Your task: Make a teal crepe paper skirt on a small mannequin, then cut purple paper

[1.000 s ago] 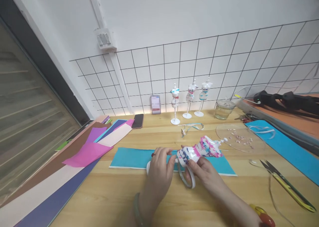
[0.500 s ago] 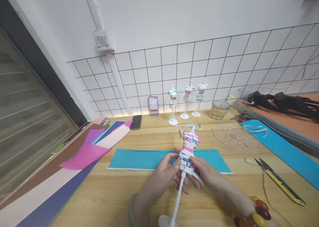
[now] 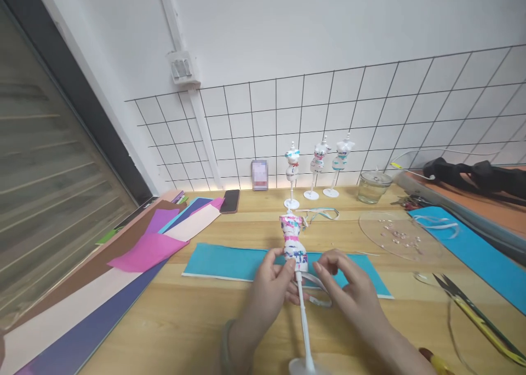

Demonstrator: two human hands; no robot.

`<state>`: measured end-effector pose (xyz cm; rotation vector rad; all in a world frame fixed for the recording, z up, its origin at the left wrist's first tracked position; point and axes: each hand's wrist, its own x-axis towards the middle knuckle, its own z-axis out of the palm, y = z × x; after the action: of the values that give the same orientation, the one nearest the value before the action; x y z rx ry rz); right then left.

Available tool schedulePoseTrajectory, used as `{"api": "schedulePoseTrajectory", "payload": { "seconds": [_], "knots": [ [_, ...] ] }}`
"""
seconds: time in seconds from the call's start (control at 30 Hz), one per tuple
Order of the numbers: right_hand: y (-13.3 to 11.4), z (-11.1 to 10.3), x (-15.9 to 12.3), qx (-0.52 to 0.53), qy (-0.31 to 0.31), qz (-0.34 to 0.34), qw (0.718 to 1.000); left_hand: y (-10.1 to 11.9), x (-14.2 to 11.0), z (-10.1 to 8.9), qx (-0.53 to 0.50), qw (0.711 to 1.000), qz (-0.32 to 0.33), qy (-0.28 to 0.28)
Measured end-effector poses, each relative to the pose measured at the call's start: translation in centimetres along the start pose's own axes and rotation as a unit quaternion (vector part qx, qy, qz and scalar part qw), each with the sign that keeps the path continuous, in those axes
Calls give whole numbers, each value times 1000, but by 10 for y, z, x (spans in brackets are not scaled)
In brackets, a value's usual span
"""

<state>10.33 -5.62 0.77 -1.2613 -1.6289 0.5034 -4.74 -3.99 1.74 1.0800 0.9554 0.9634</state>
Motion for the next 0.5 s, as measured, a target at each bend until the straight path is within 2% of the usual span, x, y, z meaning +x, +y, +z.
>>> {"api": "schedulePoseTrajectory", "payload": {
  "seconds": [0.07,0.17,0.5],
  "knots": [
    [-4,0,-3,-19,-52,-36,998,-3,0,0,11,1000,22,13],
    [-8,1,-4,-31,-89,-38,995,-6,-2,-1,26,998,47,17],
    [-11,1,-4,-44,-79,-3,996,-5,-11,6,72,995,68,10]
  ]
}}
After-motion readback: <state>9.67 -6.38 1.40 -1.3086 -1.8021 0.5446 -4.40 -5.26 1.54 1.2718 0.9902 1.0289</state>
